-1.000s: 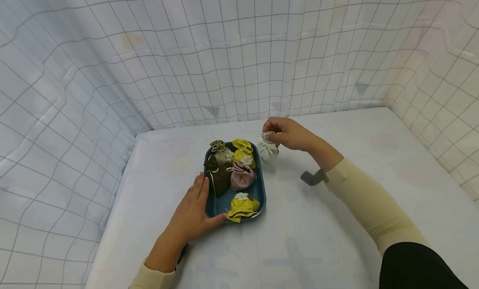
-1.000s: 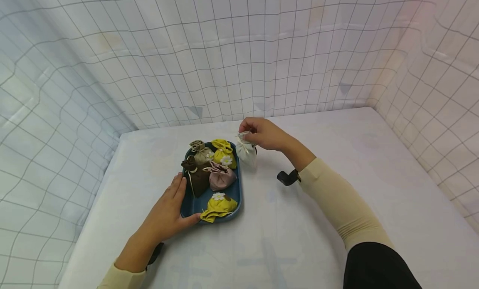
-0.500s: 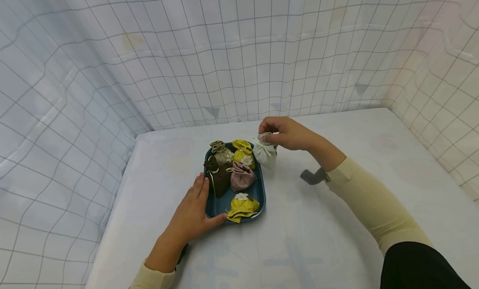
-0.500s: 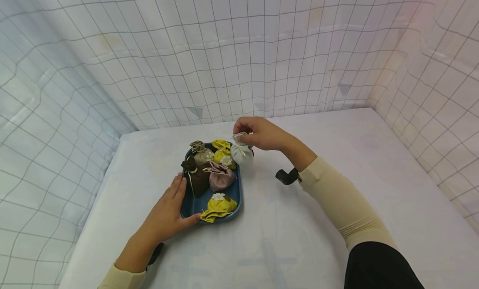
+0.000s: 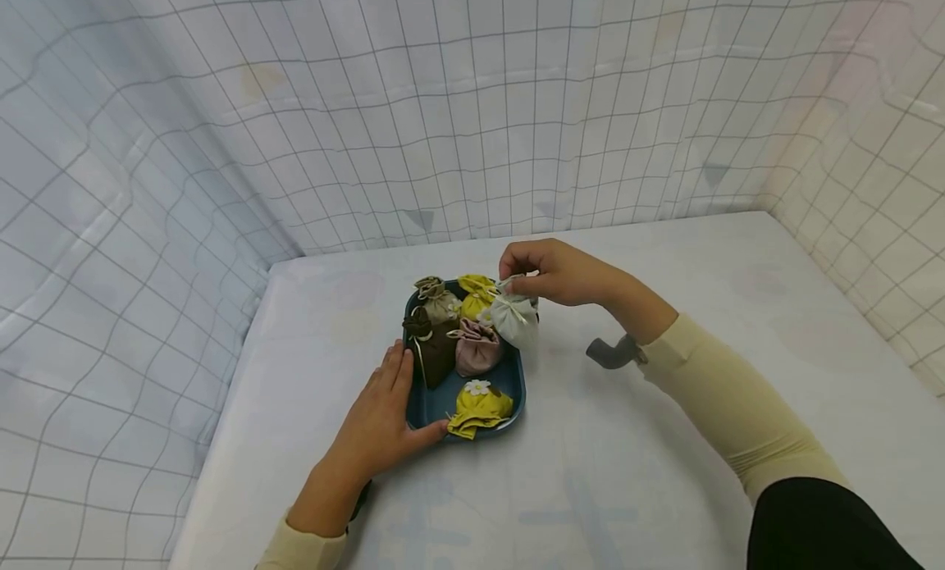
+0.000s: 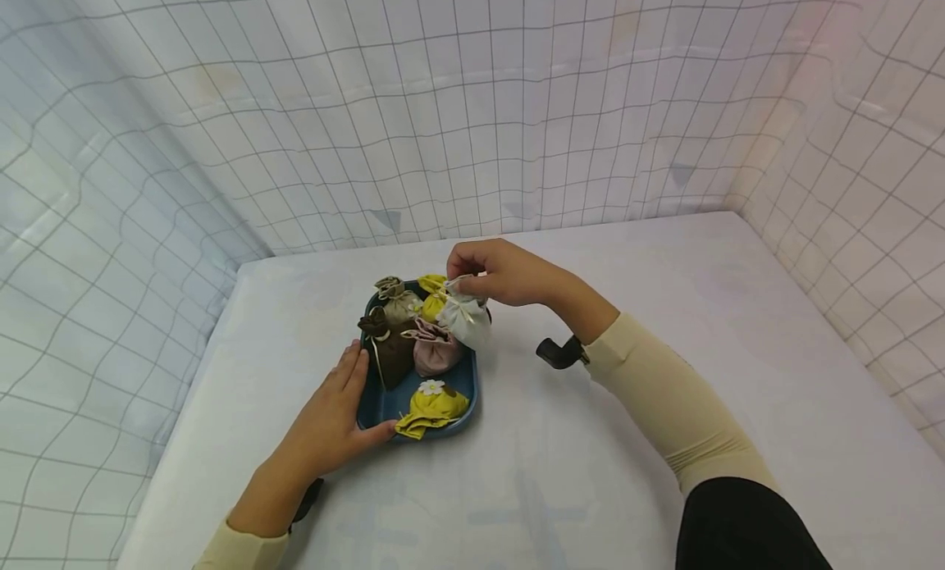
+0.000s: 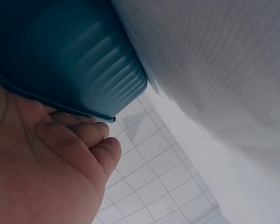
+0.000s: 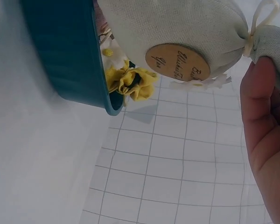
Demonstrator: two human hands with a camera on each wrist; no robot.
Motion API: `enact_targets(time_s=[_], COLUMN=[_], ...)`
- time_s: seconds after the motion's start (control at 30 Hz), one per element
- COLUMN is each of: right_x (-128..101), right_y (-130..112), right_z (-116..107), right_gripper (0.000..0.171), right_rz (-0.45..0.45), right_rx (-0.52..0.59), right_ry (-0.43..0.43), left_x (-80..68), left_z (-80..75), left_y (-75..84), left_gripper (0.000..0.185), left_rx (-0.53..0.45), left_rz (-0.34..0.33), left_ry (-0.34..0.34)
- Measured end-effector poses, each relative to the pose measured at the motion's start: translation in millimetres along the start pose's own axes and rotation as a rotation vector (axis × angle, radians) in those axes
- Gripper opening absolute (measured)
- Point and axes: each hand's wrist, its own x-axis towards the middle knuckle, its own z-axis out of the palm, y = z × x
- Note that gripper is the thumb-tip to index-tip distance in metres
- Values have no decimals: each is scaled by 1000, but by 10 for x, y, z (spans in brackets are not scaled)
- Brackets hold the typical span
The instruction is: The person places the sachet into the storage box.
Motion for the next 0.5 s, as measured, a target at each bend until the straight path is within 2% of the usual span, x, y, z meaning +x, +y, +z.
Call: enact_targets(time_s=[0.3, 0.5], right_x=[8, 49], right_y=[-116, -171], right_z=[22, 78], right_gripper=[3, 4], right_rz=[-34, -94], right_rx=[-55, -31], right_ry=[-14, -37], left_x=[4, 5], left_z=[10, 16], left_y=[4, -3], left_gripper=[117, 117], left_rx=[0, -3], left_rz=[1, -7], left_ry=[0, -5])
